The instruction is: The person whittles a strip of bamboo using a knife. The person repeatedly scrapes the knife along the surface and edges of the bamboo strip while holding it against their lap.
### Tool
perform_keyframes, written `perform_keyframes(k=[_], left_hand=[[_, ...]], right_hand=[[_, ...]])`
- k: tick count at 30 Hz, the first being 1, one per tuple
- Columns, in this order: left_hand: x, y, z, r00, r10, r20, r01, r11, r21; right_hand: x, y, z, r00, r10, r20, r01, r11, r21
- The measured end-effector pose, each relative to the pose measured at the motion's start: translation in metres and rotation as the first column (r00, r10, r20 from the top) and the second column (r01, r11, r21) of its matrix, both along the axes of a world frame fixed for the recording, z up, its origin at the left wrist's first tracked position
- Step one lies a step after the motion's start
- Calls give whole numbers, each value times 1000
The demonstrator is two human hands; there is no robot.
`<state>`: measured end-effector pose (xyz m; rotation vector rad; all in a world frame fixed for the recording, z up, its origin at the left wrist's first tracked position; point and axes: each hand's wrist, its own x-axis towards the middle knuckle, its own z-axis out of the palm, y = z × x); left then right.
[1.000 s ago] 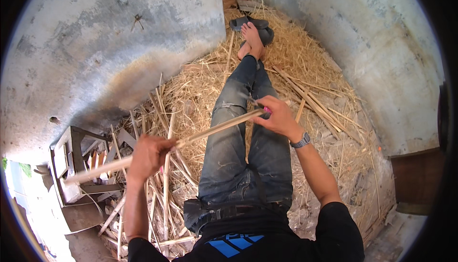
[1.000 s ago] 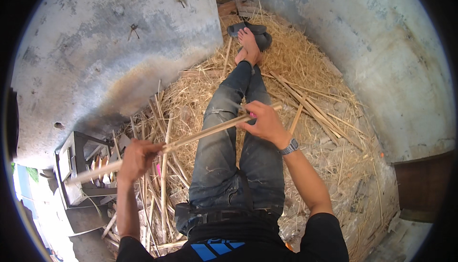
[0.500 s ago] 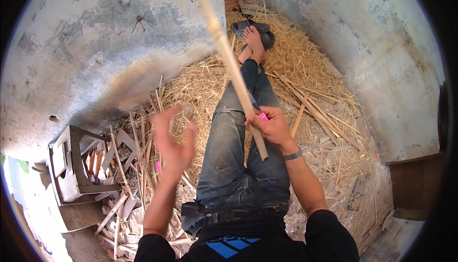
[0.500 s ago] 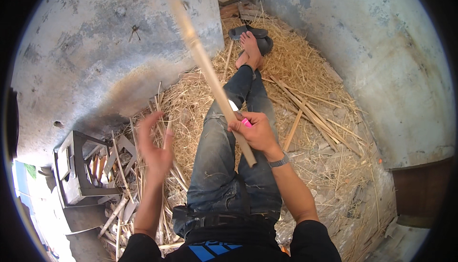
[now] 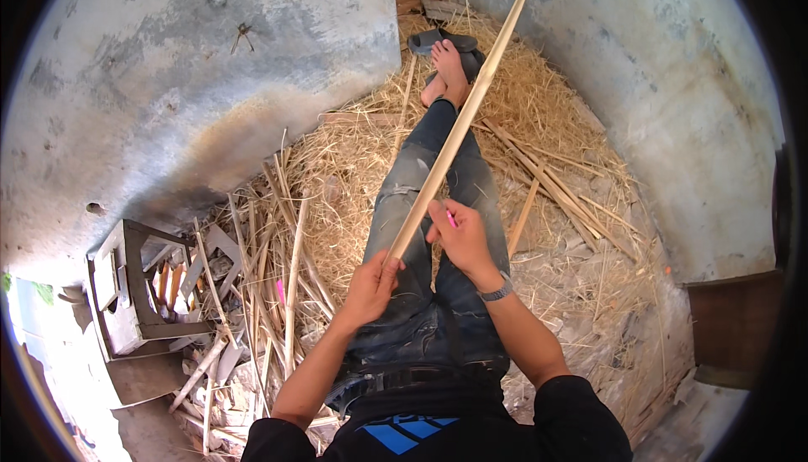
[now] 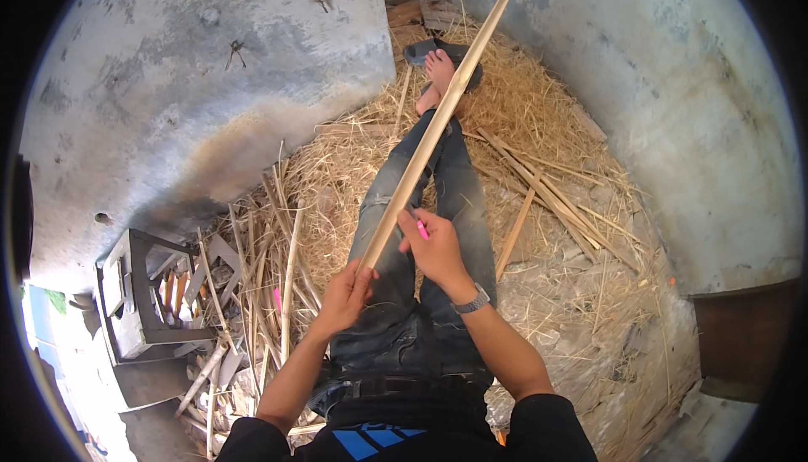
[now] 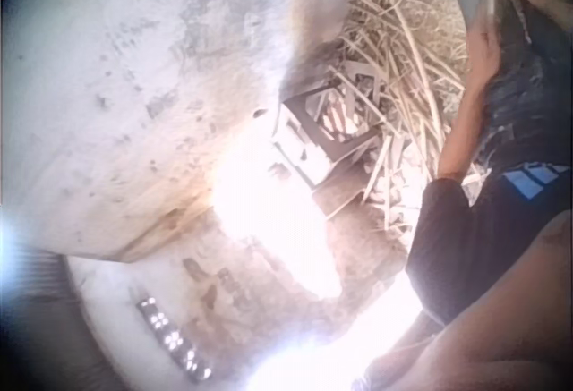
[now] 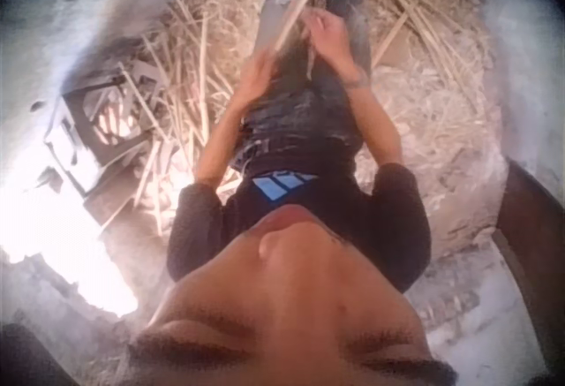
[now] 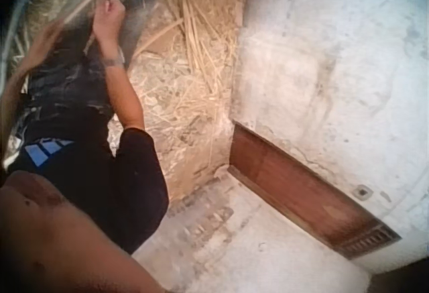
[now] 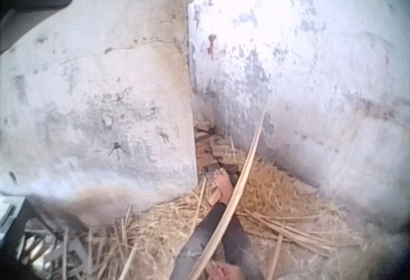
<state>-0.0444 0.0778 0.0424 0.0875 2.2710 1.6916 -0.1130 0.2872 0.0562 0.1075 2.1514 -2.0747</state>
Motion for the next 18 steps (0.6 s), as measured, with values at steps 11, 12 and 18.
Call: perform_keyframes(k=[11, 12, 18], left_hand=[[19, -50, -31, 975, 12, 222, -1, 999, -52], [16, -48, -30, 978, 15, 209, 1, 997, -78], [8, -37, -32, 990, 16, 140, 6, 988, -156]], right_hand=[[52, 42, -41, 990, 142, -11, -125, 903, 411], [58, 37, -39, 980, 194, -48, -152, 878, 453], [74, 1, -26, 941, 331, 71, -305, 739, 601]])
